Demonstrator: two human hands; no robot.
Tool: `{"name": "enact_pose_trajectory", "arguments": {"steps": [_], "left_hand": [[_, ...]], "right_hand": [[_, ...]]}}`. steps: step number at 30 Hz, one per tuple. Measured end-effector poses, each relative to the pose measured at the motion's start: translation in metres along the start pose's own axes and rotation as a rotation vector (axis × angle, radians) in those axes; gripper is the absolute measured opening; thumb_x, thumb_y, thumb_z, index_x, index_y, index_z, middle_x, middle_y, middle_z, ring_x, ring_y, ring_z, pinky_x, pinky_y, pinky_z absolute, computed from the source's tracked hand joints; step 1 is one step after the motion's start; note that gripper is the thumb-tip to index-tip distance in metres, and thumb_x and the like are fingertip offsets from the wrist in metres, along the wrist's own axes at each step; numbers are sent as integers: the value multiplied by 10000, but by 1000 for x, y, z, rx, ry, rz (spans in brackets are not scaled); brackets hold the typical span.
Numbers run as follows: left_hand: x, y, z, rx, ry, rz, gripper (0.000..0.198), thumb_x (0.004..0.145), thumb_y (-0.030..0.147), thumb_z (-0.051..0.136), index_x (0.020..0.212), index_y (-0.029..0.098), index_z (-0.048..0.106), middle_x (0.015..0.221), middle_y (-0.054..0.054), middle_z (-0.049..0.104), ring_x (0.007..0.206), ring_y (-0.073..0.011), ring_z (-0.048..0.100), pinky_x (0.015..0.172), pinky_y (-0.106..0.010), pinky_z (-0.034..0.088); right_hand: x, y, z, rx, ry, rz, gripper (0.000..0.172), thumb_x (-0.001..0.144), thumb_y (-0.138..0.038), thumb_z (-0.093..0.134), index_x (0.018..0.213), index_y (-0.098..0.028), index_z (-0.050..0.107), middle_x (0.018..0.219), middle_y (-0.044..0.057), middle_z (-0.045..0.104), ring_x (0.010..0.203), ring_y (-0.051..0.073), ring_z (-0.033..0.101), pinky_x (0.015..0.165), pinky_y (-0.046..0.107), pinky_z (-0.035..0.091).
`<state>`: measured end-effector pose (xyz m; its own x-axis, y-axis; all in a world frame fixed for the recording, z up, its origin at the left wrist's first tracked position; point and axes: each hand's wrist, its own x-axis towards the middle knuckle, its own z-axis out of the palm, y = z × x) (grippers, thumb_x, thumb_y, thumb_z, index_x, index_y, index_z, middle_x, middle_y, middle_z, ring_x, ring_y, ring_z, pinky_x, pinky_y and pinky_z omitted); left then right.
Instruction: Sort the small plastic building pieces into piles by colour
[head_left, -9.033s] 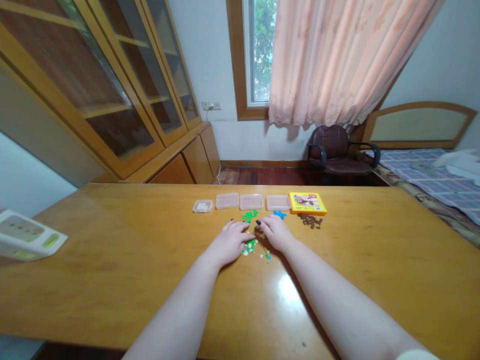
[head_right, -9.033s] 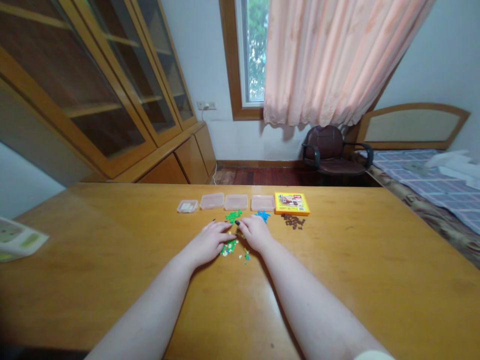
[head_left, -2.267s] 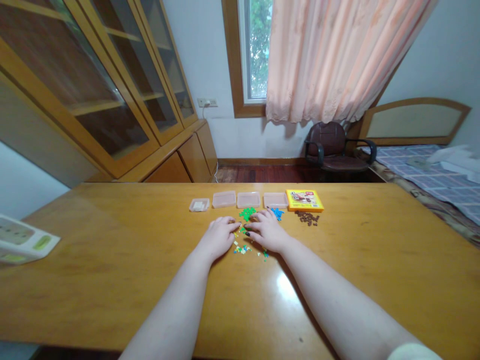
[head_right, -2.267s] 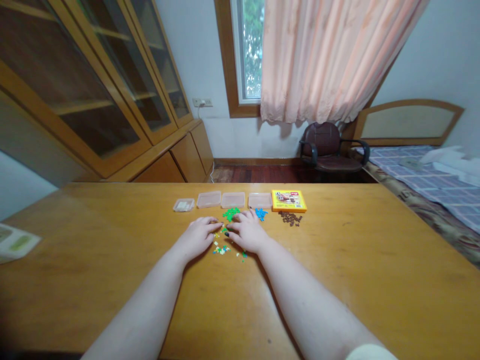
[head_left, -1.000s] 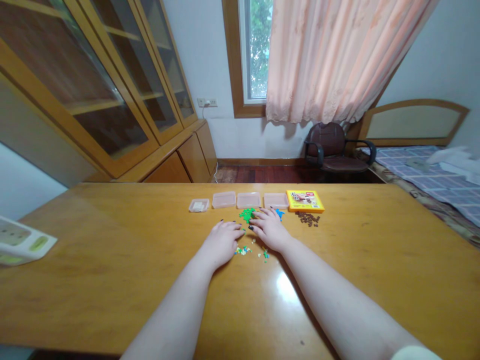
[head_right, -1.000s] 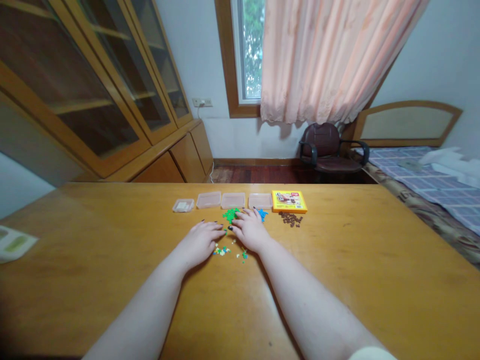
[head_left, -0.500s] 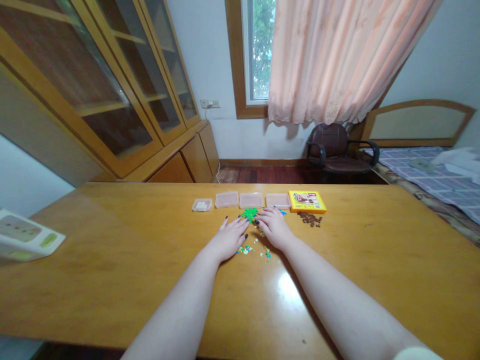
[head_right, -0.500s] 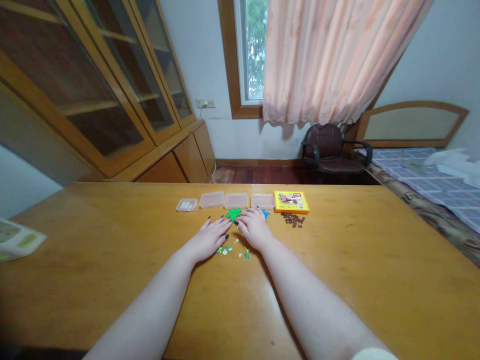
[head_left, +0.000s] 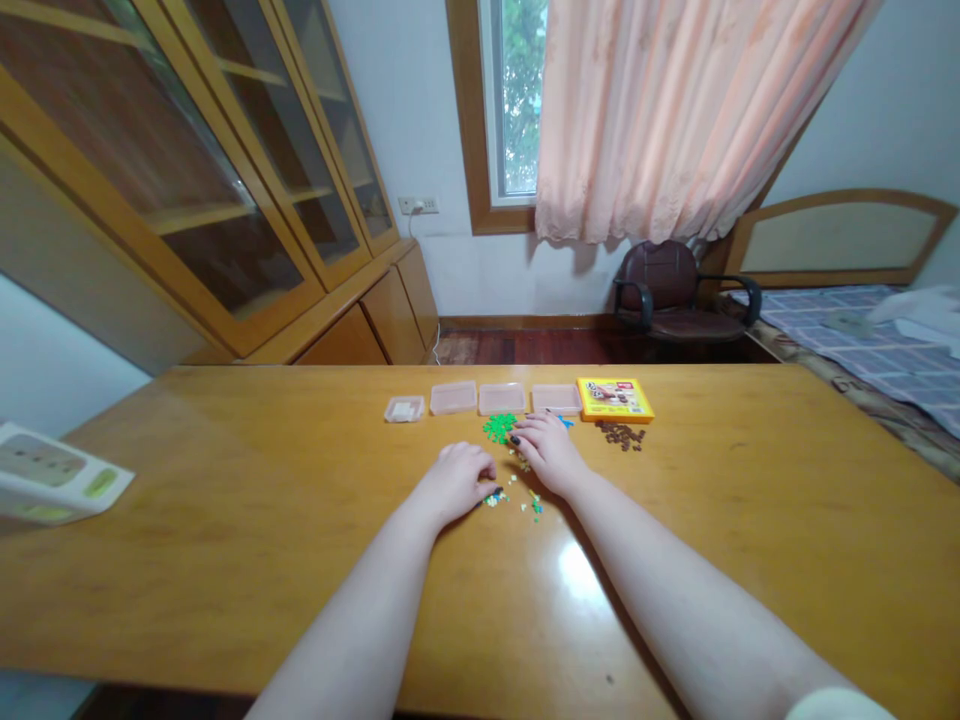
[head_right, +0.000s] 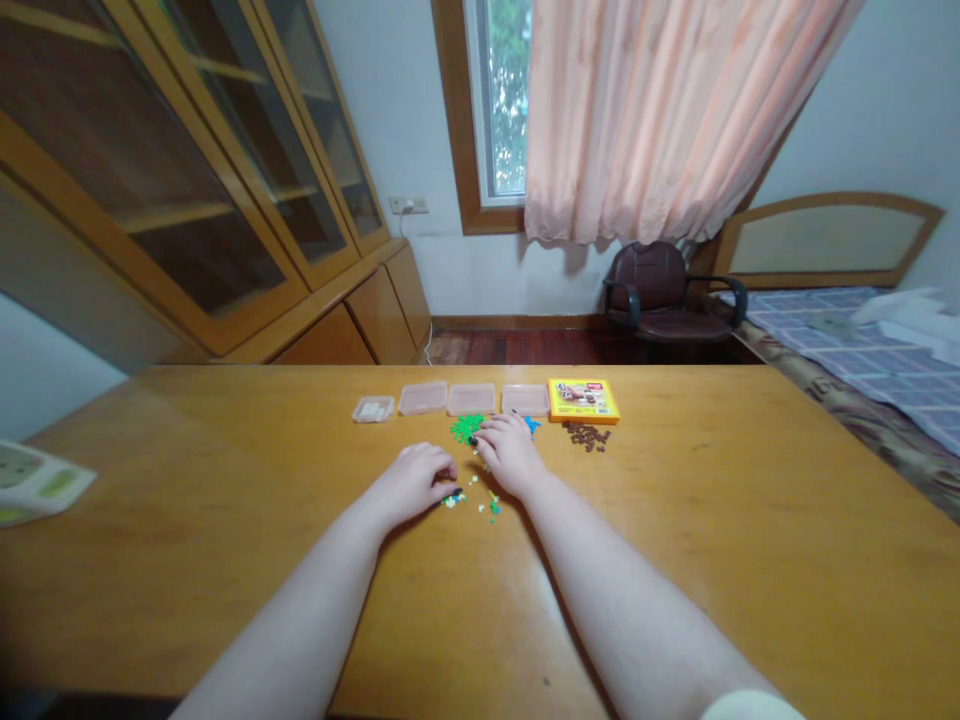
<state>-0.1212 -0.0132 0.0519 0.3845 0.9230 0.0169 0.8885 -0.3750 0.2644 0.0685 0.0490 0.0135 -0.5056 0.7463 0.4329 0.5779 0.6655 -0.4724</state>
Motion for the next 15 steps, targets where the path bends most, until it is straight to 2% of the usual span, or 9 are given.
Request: {"name": "enact_pose_trajectory", "arguments": {"steps": [4, 7, 10, 15], "left_hand": [[5, -4, 5, 15, 38, -52, 153, 752, 349, 638, 795, 203, 632, 839, -31, 645, 860, -198, 537, 787, -323, 378], [10, -8, 8, 21, 66, -118, 158, 769, 353, 619, 766, 196, 630, 819, -34, 641, 852, -197, 532, 784, -325, 371], [15, -13, 11, 14, 117, -137, 151, 799, 329, 577, 754, 195, 628, 810, -32, 635, 830, -186, 523, 760, -309, 368], [16, -17, 16, -6, 227, -191, 196, 848, 312, 492, 771, 195, 630, 812, -33, 637, 795, -169, 522, 729, -290, 367]], "right_hand": [[1, -3, -3, 11, 1, -29, 288, 919, -295, 418, 978, -199, 683, 1011, 69, 673, 1024, 216, 513, 970, 417, 284], [0, -8, -6, 28, -43, -77, 287, 917, -281, 418, 915, -179, 687, 913, 67, 672, 917, 195, 526, 894, 370, 332], [-1, -15, -9, 54, -194, -165, 255, 884, -220, 450, 844, -196, 701, 812, 40, 646, 829, 175, 512, 809, 327, 351], [-3, -28, -9, 116, -405, -308, 219, 783, -198, 562, 920, -276, 714, 848, 5, 622, 847, 171, 496, 819, 322, 316]]}}
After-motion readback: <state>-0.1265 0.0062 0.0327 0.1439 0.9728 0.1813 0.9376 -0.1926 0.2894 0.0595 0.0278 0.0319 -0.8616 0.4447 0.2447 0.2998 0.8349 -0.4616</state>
